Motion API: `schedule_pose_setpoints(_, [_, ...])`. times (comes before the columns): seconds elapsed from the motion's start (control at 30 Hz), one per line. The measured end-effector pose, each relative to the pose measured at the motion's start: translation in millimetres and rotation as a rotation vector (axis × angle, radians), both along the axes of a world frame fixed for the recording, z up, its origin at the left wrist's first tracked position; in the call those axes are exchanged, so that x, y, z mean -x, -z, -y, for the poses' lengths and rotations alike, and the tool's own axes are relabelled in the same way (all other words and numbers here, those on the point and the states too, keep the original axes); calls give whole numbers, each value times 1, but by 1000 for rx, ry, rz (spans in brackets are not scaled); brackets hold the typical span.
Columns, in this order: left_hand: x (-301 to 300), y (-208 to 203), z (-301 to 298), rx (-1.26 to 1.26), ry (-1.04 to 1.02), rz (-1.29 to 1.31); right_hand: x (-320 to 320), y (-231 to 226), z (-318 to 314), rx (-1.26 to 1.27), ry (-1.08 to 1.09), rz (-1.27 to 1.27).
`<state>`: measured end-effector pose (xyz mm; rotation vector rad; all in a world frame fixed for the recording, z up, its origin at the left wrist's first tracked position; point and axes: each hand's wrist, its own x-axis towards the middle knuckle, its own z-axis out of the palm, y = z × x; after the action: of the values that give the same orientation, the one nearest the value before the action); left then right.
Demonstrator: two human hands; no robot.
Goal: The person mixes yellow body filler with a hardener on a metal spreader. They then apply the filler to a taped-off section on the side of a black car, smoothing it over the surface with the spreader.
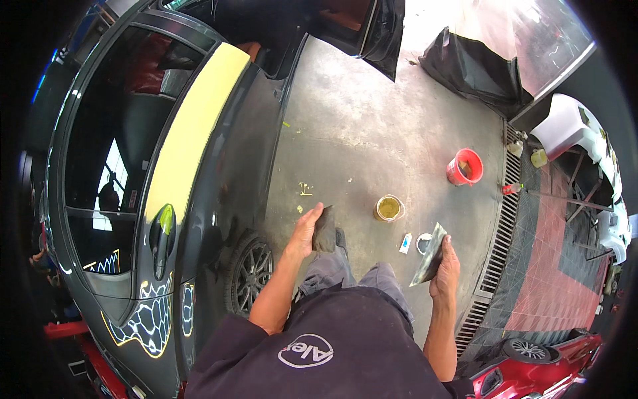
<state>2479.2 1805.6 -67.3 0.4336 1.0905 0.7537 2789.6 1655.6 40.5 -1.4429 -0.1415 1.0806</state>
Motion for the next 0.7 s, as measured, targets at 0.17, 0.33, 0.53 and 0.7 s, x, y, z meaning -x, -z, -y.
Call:
schedule_pose_setpoints(0.17, [-18, -24, -33, 2, 30, 131, -2, 6, -46, -46, -86, -54])
schedule_pose_setpoints(0.33, [-38, -35, -30, -30, -65, 233, -18, 16, -68, -60, -92, -109])
schedule_pose_setpoints(0.53, [-71, -46, -18, -37, -257, 269, -65, 25, -99, -65, -172, -46])
schedule_pose_setpoints(0.7, [-93, -58, -3, -82, -275, 264, -95, 8, -123, -135, -168, -122])
